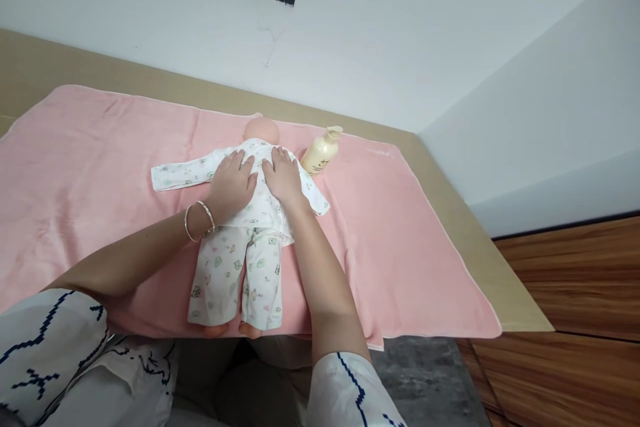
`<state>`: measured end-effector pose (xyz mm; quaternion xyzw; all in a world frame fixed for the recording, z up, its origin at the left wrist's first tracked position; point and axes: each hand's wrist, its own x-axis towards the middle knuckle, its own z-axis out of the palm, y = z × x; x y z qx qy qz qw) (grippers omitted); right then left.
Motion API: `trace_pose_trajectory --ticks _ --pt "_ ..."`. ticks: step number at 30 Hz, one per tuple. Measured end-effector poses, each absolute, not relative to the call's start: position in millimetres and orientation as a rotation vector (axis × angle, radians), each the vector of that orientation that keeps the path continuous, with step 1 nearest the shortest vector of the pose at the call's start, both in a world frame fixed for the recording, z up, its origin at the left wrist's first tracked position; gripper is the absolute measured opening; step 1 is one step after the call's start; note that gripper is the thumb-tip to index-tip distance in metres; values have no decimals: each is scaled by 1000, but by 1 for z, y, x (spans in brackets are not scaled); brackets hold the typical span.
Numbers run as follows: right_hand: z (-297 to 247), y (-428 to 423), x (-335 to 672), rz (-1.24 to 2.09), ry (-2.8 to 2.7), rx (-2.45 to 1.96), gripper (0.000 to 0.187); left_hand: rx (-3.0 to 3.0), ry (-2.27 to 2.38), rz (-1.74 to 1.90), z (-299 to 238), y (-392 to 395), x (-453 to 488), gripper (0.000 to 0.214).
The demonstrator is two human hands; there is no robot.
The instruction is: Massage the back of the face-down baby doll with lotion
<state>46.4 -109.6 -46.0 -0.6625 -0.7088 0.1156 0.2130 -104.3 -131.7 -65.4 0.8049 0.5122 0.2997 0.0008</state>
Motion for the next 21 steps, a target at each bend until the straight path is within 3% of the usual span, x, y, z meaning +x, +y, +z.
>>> trace_pose_trajectory --ticks 9,17,21 --pt "-31 -151 -2 -63 -2085 -1903 48 2410 1546 852 -73 -91 -120 54" --pt "-35 -119 42 301 -1983 -1802 46 2531 1579 860 -61 -136 -104 47" --pt "-38 -120 38 201 -2020 -1835 49 2508 1579 886 -62 -136 -102 47"
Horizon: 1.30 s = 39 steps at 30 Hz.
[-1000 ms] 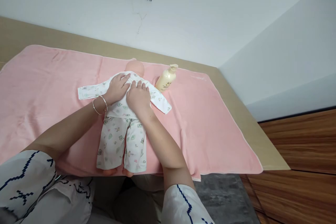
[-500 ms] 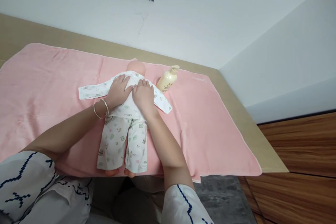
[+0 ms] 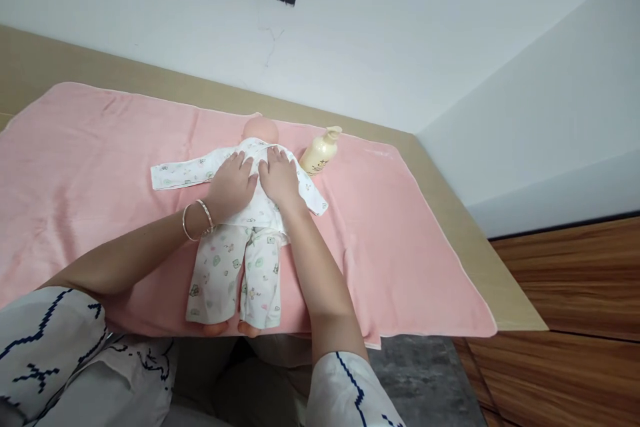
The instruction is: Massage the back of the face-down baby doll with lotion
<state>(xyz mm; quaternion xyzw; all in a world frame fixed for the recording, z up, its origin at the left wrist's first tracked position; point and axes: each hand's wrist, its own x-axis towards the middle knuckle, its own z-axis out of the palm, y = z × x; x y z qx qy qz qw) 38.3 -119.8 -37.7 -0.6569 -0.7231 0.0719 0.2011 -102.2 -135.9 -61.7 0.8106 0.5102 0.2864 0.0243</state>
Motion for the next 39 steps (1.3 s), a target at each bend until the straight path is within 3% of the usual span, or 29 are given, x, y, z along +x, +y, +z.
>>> trace_pose_trajectory --ticks 7,17,26,39 --pt "-23 -149 4 -120 -2090 -1936 39 2339 1573 937 -75 -93 -118 50" --pt "-51 -114 33 226 -1952 -1792 58 2329 1576 1044 -84 -96 -114 47" --pt "-51 -115 33 189 -1970 -1743 55 2354 1597 1018 -82 -97 -115 48" --pt "-47 -112 40 183 -1972 -1713 53 2502 1580 996 -62 -134 -103 31"
